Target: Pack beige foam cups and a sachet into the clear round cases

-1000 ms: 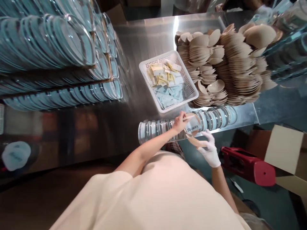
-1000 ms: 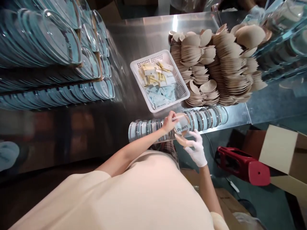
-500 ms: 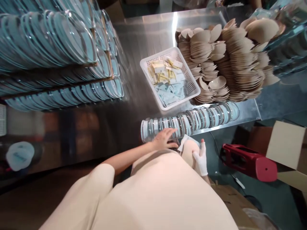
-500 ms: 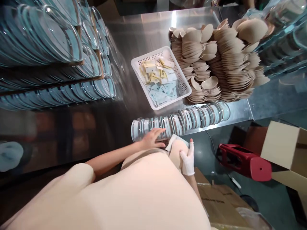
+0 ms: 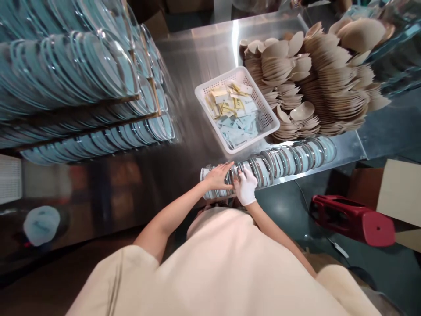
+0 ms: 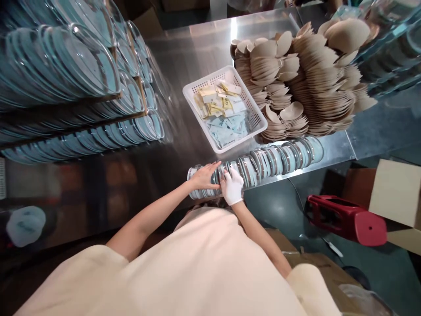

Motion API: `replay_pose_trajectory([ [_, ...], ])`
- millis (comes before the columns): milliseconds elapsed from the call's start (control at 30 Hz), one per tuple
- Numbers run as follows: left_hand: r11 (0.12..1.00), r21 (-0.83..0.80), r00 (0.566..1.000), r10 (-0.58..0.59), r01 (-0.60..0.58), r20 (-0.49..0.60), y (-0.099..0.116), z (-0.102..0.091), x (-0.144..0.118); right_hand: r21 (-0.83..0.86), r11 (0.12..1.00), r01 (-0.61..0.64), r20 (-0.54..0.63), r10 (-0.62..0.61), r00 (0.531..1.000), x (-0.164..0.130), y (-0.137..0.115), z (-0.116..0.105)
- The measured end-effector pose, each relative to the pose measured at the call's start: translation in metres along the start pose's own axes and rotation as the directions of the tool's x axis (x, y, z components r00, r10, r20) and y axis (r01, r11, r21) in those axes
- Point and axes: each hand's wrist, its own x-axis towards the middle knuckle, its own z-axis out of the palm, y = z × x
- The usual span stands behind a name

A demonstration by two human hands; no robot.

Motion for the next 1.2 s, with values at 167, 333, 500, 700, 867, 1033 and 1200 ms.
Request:
replay_pose_trajectory([
  [167, 1.0, -0.013, 1.0, -0.028, 0.028, 0.009, -0.002, -0.002, -0.002, -0.053, 0.999, -0.002, -0.078, -0.002, 0.997, -0.032, 0.021, -0.004],
  [333, 0.995, 0.038, 0.995, 0.089, -0.091, 0.04, -0.005, 0.0, -0.003, -0.038, 0.967, 0.252, 0.133, -0.246, 0.96, -0.021, 0.027, -0.012],
  [500, 0.987, 0.137, 0.995, 0.082, -0.09, 0.063, -0.001, 0.002, -0.002, -0.028, 0.933, 0.359, -0.019, -0.36, 0.933, 0.051, 0.114, -0.101],
  [700, 0.966, 0.229, 0.991, 0.108, -0.123, 0.078, 0.021, -0.009, 0.01, -0.04, 0.998, 0.044, -0.185, -0.051, 0.981, 0.263, 0.22, -0.152],
  [867, 0.986, 0.152, 0.982, 0.089, -0.063, -0.167, 0.053, -0.038, 0.068, 0.111, 0.994, 0.02, -0.079, -0.012, 0.997, 0.332, 0.226, -0.111],
  [1033, 0.882, 0.043, 0.863, -0.448, 0.469, -0.233, 0.051, -0.064, 0.157, 0.22, 0.97, -0.104, -0.339, 0.175, 0.924, 0.312, 0.24, -0.131],
  [1200, 0.753, 0.037, 0.753, -0.652, 0.657, -0.088, 0.029, -0.062, 0.203, 0.313, 0.94, -0.138, -0.523, 0.292, 0.801, 0.23, 0.224, -0.181],
])
